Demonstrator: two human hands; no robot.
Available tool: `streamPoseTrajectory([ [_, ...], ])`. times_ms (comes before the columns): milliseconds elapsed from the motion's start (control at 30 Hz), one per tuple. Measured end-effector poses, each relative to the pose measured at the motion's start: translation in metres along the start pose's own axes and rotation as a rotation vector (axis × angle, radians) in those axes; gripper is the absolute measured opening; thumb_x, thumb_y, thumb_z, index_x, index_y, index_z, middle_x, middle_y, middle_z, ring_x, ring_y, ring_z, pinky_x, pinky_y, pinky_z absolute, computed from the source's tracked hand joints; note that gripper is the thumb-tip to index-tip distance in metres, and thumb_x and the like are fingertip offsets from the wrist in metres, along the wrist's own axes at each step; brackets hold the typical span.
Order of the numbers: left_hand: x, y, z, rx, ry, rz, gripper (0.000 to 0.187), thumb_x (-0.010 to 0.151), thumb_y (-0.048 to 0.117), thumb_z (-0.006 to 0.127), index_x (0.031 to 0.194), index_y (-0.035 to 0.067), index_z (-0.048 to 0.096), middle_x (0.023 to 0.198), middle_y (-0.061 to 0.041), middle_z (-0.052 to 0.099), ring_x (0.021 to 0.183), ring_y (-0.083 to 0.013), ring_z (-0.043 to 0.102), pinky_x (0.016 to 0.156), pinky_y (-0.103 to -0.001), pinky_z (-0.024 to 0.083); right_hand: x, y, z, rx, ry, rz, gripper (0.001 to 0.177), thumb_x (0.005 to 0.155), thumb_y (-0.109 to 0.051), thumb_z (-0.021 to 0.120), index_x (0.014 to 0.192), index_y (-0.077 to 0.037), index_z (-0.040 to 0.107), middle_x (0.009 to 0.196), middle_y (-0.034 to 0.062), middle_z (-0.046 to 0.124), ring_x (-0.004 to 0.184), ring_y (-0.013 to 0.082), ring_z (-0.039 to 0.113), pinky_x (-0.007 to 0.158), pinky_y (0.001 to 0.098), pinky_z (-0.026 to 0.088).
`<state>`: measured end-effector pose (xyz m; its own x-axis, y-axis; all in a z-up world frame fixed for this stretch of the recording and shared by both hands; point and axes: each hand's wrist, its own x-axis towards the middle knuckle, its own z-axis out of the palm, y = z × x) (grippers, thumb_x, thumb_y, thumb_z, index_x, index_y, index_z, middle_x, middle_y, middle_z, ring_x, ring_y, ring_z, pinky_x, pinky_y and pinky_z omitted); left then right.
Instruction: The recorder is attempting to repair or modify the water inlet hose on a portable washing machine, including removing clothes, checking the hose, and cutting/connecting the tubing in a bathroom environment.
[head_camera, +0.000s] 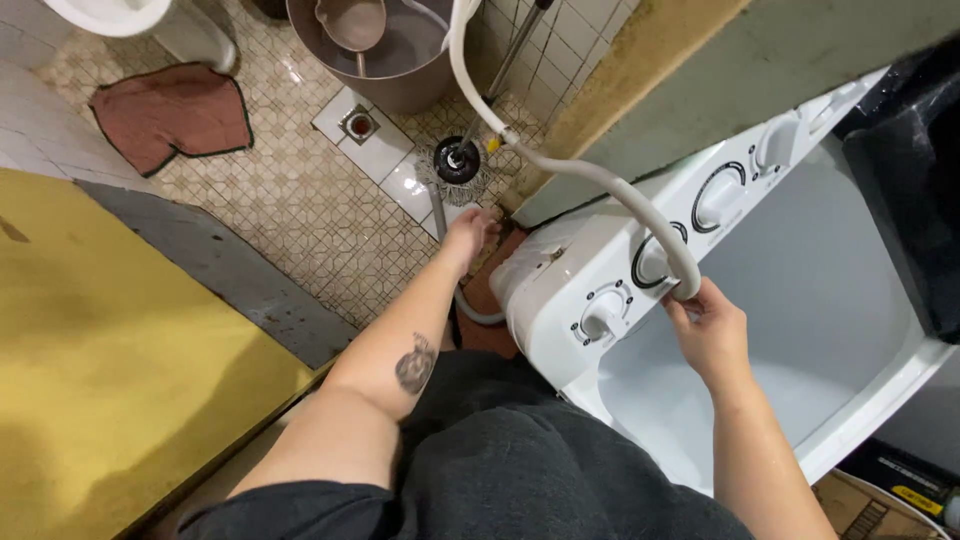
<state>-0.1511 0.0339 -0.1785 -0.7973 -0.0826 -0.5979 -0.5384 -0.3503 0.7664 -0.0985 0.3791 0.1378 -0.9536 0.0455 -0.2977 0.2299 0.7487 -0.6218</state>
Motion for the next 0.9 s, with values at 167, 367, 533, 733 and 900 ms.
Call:
streamPoseTrajectory([
  [167,0.024,0.054,0.058,-0.185,-0.11,-0.143,0.055,0.105,0.053,0.044,0.122,0.003,0.06,0.107,-0.013,0.067,0.086,-0.0263,0.062,0.074,-0.04,0.051,0.009,0.012,0.004,-0.04,0.023,0.043,0.034,0.088,-0.012,0.078,0.121,-0.007,0.071,0.099,0.0097,0.079,0.094,0.0162,0.074,0.085,0.0304,0.055],
  [367,0.028,0.12,0.11,-0.315,-0.139,-0.325,0.037,0.097,0.051,0.058,0.116,0.019,0.061,0.101,0.001,0.065,0.091,-0.0151,0.062,0.077,-0.035,0.045,0.011,0.016,0.004,-0.089,0.034,0.001,0.038,0.086,-0.013,0.08,0.122,-0.005,0.069,0.101,0.0109,0.079,0.097,0.0184,0.075,0.085,0.032,0.055],
  [533,0.083,0.066,0.103,-0.393,-0.043,-0.228,0.027,0.094,0.026,0.073,0.116,0.015,0.062,0.097,0.0,0.067,0.084,-0.0137,0.063,0.076,-0.034,0.051,0.014,0.029,0.005,-0.084,0.026,-0.007,0.037,0.087,-0.013,0.08,0.121,-0.005,0.068,0.102,0.011,0.079,0.1,0.0186,0.076,0.085,0.0323,0.056],
  [733,0.008,0.118,0.082,-0.588,0.056,0.063,0.043,0.09,0.006,0.071,0.127,0.018,0.052,0.101,0.0,0.069,0.085,-0.015,0.066,0.067,-0.034,0.054,0.023,0.042,0.01,-0.048,-0.008,0.021,0.037,0.088,-0.01,0.077,0.123,-0.005,0.067,0.101,0.0103,0.078,0.097,0.0181,0.075,0.081,0.0327,0.056],
  [900,-0.04,0.148,0.059,-0.631,0.129,0.249,0.053,0.09,-0.002,0.067,0.134,0.02,0.047,0.11,-0.003,0.072,0.096,-0.016,0.071,0.075,-0.032,0.059,0.028,0.048,0.015,-0.002,-0.028,0.024,0.037,0.087,-0.009,0.075,0.123,-0.005,0.067,0.1,0.0096,0.078,0.092,0.0178,0.074,0.079,0.0317,0.056],
])
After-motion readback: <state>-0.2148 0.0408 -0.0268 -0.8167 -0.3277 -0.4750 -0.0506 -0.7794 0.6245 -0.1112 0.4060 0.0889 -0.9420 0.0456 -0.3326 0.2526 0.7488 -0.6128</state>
